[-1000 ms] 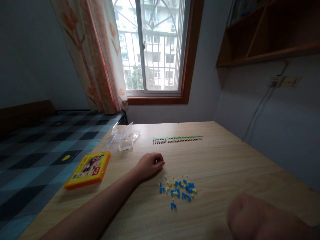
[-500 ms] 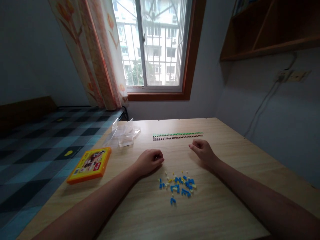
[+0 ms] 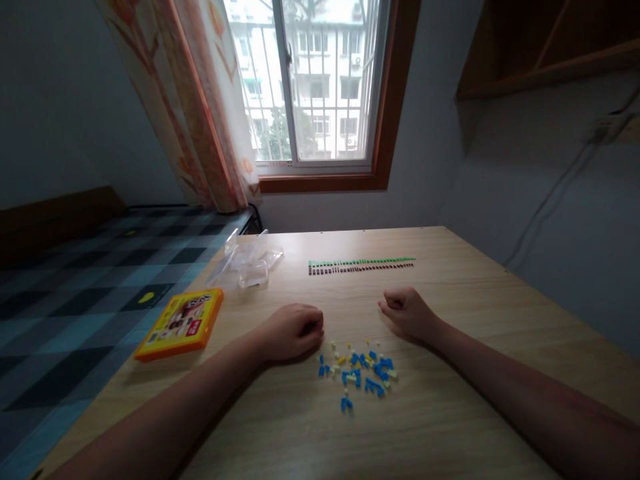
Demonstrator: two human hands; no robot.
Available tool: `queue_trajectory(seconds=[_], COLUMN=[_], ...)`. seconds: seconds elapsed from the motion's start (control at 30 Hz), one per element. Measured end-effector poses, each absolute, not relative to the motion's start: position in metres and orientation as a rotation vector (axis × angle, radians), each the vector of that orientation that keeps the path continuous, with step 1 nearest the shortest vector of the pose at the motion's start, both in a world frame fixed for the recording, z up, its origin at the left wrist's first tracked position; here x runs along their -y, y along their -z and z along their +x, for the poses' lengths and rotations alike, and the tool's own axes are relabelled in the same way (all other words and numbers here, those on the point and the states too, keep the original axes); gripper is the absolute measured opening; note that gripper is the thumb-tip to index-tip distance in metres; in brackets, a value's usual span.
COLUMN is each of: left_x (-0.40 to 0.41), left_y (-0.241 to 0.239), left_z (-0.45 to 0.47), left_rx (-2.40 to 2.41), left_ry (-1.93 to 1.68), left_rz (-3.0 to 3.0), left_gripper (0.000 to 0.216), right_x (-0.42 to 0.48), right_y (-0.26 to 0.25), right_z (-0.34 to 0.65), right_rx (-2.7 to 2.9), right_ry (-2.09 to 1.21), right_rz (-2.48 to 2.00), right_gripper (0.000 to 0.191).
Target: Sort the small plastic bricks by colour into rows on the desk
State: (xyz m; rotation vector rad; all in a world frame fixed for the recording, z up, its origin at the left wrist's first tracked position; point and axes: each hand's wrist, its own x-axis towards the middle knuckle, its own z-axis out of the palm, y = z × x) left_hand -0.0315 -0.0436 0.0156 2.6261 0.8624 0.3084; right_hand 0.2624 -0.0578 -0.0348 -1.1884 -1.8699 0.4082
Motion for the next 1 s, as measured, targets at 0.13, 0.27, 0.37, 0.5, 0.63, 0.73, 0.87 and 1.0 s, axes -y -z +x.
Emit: queue_trajectory(seconds=[0.13, 0.27, 0.37, 0.5, 0.63, 0.73, 0.87, 1.0], left_x=[0.051, 0.056, 0.057, 0.055, 0.055, 0.056, 0.056, 0.055], left_y=[-0.023, -0.028, -0.031, -0.031, -0.030, -0.029, -0.028, -0.027], left_z=[-0.034, -0.033, -0.032, -0.033, -0.034, -0.034, -0.035, -0.036], left_rx=[-0.817, -0.775, -0.749, -0.729, -0.741, -0.759, -0.756, -0.743], left_ry=[-0.249, -0.205, -0.161, -0.127, -0.069, -0.030, -0.022, -0.020], left_rz=[2.646, 2.602, 2.569, 2.537, 2.537, 2.553, 2.547, 2.541], left_gripper=[0.014, 0.008, 0.007, 0.018, 0.023, 0.023, 0.025, 0.026], right_x=[0.058, 0.058, 0.058, 0.057, 0.058, 0.060, 0.069, 0.080], right_y=[0.036, 0.037, 0.037, 0.037, 0.035, 0.032, 0.023, 0.009], right_z=[0.264, 0.265, 0.266, 0.266, 0.266, 0.266, 0.267, 0.270], right_rx=[1.887, 1.882, 1.871, 1.878, 1.892, 1.926, 2.071, 2.299], right_ry=[-0.408, -0.408, -0.419, -0.426, -0.440, -0.445, -0.494, -0.616], right_rz=[-1.204, -1.213, -1.211, -1.219, -1.230, -1.222, -1.159, -1.078], right_gripper=[0.039, 0.039, 0.039, 0.039, 0.038, 0.038, 0.039, 0.036])
